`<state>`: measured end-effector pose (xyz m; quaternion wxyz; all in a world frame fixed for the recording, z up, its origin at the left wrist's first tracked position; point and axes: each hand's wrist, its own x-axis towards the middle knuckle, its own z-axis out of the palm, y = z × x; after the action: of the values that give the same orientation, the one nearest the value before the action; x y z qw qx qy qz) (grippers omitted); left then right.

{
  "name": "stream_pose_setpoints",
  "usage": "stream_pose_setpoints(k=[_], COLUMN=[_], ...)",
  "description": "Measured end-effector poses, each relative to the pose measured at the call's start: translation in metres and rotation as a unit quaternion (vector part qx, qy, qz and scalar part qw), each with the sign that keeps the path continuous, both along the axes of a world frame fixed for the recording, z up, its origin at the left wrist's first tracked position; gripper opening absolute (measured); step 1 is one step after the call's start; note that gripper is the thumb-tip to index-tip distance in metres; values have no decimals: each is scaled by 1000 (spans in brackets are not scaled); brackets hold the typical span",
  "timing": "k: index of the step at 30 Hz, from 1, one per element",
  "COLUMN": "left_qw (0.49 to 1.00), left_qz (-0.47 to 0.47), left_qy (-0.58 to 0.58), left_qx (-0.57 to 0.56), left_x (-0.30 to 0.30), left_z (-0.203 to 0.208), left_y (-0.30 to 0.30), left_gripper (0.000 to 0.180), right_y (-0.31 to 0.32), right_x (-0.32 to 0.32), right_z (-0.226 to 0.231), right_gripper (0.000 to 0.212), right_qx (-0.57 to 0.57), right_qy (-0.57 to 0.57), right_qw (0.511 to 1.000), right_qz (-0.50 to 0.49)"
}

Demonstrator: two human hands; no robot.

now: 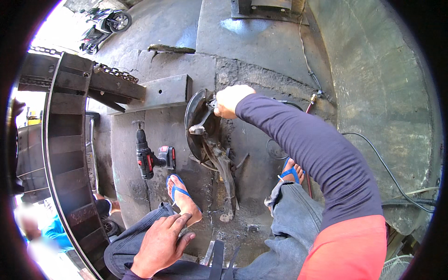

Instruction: The person removes a brake drum from a hub assembly, then uses a wire brush and a rotary tool to clean the brake backing plate and surrounding components. The person also handles small fasteners and a drill bit during the process.

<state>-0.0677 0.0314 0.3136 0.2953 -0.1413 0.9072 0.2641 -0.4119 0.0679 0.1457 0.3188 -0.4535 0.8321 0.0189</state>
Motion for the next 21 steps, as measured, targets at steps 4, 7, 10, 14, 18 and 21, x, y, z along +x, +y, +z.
stream_pose_setpoints(k=[4,7,10,14,18,21], left_qw=[1000,1000,1000,1000,1000,1000], left_qz=[1,3,-2,-1,-7,-8], left_qy=[3,0,3,-3,-1,-5], left_qx=[4,5,0,4,3,5], left_x=[2,4,6,7,6,5], left_z=[-1,-1,-1,-2,-3,-4], left_y=[-2,-3,-3,-3,-2,0], left_gripper=[51,51,51,51,51,51], right_y=[-1,-1,-2,-1,0,0], right_x=[2,2,2,-3,-9,-11], right_z=[-4,-5,-5,-5,-8,-10], right_gripper=[43,44,44,43,41,41], right_qx=[-4,-2,-4,-14,-20,-19], right_qy=[9,7,15,38,42,46], right_qw=[1000,999,999,999,999,999], right_qz=[13,34,34,35,24,17])
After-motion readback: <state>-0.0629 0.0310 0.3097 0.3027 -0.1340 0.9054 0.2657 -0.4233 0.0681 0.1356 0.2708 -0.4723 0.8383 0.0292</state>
